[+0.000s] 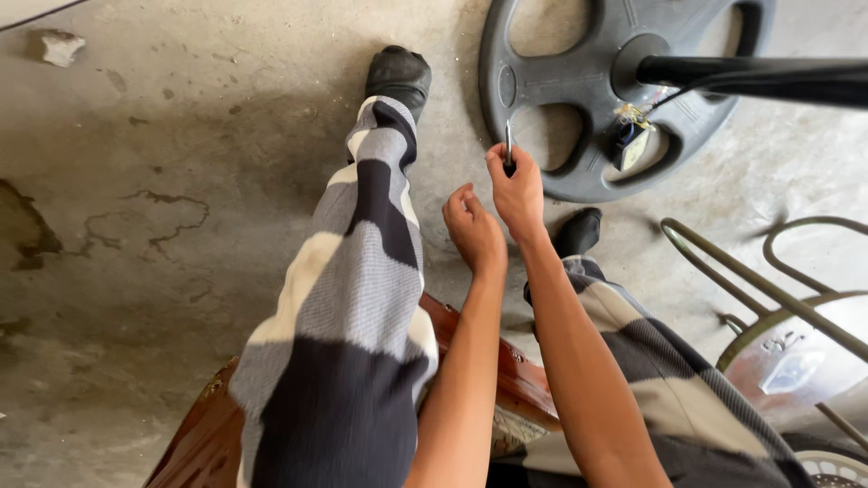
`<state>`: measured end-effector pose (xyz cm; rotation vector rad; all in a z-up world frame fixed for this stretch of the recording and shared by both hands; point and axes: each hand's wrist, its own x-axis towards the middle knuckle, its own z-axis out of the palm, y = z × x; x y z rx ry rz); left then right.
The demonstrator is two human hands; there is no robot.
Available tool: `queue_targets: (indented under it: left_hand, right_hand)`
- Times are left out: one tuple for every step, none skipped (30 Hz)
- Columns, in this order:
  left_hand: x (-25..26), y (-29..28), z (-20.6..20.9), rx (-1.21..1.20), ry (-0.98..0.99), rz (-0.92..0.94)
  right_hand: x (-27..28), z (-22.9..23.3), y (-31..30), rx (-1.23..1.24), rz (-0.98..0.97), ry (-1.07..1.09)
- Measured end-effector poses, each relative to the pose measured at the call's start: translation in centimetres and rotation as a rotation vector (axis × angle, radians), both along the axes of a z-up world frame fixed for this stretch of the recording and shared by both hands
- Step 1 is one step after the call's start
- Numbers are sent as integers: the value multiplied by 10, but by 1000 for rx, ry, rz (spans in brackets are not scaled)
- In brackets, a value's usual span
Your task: The person uses a screwdriver to remove screws from the front grille and motor housing of a standing electric fan. They detach the front grille and set it aside, then proceed to unscrew the motor housing cap.
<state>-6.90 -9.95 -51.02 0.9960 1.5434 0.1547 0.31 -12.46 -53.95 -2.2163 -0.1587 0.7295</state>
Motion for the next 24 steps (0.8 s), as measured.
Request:
queue_targets:
  left_hand:
    - [2,-1,9,27,-35,11]
    - [4,-2,19,55,-70,23]
    - [5,-1,31,84,-108,33]
    - [4,0,44,77,-172,48]
    - [4,3,59,74,-243,59]
    - [3,5,75,70,-313,70]
    - [-1,6,91,75,-353,56]
    - [-5,7,107,79,-393,43]
    - [-10,9,123,81,-431,28]
    - [-13,9,140,89,-497,18]
    - [-14,11,157,100,-564,11]
    - [-16,12,174,110,-632,2]
    - [-21,12,191,79,-652,-44]
    - [-28,11,209,49,-671,-91]
    - [-34,10,226,17,-688,-141]
    - [-40,9,242,23,-760,-186]
    - [-48,7,257,24,-829,-231]
    - [-56,5,272,25,-898,-277]
    - [-64,3,286,101,-928,-342]
    - [-73,1,300,179,-958,-406]
    - [-82,0,313,256,-987,-471]
    - [-91,-2,326,303,-1009,-522]
    - [-97,-5,338,355,-1033,-576]
    - [-102,-8,349,407,-1058,-629]
  right_hand:
    - [-1,19,4,45,-37,14]
    - [-2,39,9,91,-74,29]
    - [-3,59,13,142,-110,40]
    - [-6,81,16,196,-147,48]
    - [-9,103,19,257,-184,51]
    - [-13,125,21,319,-219,54]
    - [-18,146,21,346,-258,51]
    - [-25,166,19,374,-296,48]
    - [-31,187,16,401,-335,47]
    - [-38,207,12,449,-359,41]
    - [-45,226,9,501,-378,35]
    - [-51,244,5,552,-397,29]
    - [-59,262,1,575,-422,29]
    - [-67,279,-4,599,-447,30]
    - [-74,295,-10,622,-474,31]
    - [-80,310,-17,691,-482,35]
    - [-87,324,-25,757,-491,39]
    - [-95,337,-33,823,-499,43]
    - [-102,349,-43,848,-508,39]
    - [-109,361,-54,873,-517,34]
    - [-116,371,-62,898,-527,30]
    - [-124,379,-71,914,-542,33]
    - [-132,387,-80,934,-556,32]
    - [-138,394,-89,955,-570,31]
